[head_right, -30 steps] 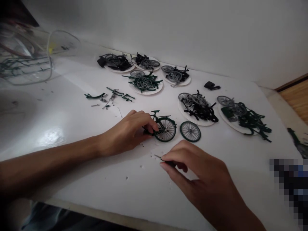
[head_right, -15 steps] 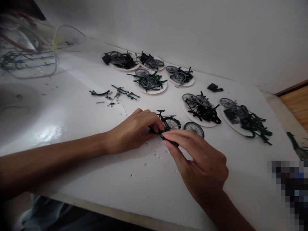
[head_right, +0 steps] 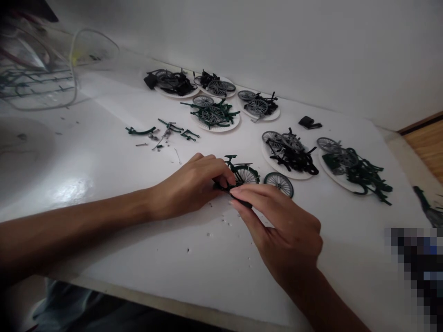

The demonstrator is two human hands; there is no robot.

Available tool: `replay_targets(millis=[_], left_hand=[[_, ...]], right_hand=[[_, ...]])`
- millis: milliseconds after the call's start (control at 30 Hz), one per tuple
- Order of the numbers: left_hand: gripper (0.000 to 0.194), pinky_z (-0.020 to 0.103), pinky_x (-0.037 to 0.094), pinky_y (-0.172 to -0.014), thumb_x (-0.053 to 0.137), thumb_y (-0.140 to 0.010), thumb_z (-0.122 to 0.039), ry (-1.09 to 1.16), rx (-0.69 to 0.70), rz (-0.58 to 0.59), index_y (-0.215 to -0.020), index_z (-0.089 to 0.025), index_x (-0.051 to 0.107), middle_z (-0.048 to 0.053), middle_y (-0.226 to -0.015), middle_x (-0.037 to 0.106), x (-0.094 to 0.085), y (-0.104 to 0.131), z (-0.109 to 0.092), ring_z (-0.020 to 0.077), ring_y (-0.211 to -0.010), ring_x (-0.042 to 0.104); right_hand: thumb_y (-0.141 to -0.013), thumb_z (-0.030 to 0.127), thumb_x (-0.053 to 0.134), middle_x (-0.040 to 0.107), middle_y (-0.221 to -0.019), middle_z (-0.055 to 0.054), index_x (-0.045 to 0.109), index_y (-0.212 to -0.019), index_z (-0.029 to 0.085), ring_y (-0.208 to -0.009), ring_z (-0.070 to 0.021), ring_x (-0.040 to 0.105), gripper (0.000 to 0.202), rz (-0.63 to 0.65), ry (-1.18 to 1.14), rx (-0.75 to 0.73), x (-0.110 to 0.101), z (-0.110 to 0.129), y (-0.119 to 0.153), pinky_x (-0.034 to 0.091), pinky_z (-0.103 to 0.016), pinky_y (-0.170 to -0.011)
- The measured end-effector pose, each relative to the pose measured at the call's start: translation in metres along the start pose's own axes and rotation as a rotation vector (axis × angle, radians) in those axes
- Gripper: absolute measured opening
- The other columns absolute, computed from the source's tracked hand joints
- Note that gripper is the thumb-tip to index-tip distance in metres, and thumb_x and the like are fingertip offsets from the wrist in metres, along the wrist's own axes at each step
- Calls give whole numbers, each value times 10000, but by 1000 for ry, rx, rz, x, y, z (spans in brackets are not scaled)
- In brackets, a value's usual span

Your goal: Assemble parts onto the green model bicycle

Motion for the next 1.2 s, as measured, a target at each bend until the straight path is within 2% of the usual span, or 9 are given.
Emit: replay_targets(millis=[300, 500, 733, 1000, 1067, 1200], left_hand=[[258, 293, 357, -830, 537, -826, 5, -5, 14, 0, -984, -196, 567, -31, -945, 640, 0, -1, 0, 142, -917, 561], [244, 299, 352, -815, 509, -839, 1, -14, 26, 3, -969, -199, 557, -25, -947, 649, 0, -1, 0, 155, -927, 559], [238, 292, 340, -803, 520, -831, 1, -14, 33, 8, -964, -192, 558, -29, -943, 644, -1, 0, -1, 151, -923, 552], [275, 294, 335, -807, 490, -807, 28, -29, 57, 4, -961, -190, 554, -17, -946, 644, -1, 0, -1, 156, -910, 547], [268, 296, 334, -800, 493, -806, 23, -33, 59, 4, -960, -188, 551, -14, -950, 643, -1, 0, -1, 158, -910, 546], [223, 304, 335, -779, 480, -838, -11, -40, 61, 5, -958, -186, 549, -12, -946, 642, -1, 0, -1, 164, -909, 545]], right_hand=[[-803, 53, 730, 767, -922, -17, 747, -967, 183, -847, -154, 721, 210, -17, -29, 2, 2, -3, 0, 579, -244, -813], [-810, 17, 698, 764, -937, -16, 738, -1006, 199, -845, -163, 719, 271, -14, -114, 8, 3, -3, 0, 586, -277, -803], [-774, -10, 731, 763, -938, -33, 741, -1013, 175, -866, -168, 715, 303, -20, -76, -88, 4, 1, 2, 574, -294, -839], [-804, -5, 696, 761, -949, -39, 727, -1023, 186, -867, -180, 720, 293, -20, -94, -79, 6, 2, -1, 583, -295, -788], [-809, 7, 696, 764, -945, -38, 717, -1026, 186, -863, -183, 727, 282, -10, -48, -116, 4, 6, -1, 583, -294, -792], [-812, 55, 721, 775, -935, -21, 680, -1115, 191, -792, -165, 738, 335, 90, 143, -298, 5, 16, -4, 583, -252, -730]])
Point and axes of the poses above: each hand's wrist, its own y-axis away from the middle knuckle, its own x-axis out of the palm, z = x × y, the point moved 5 cm from there along -y, towards the middle knuckle
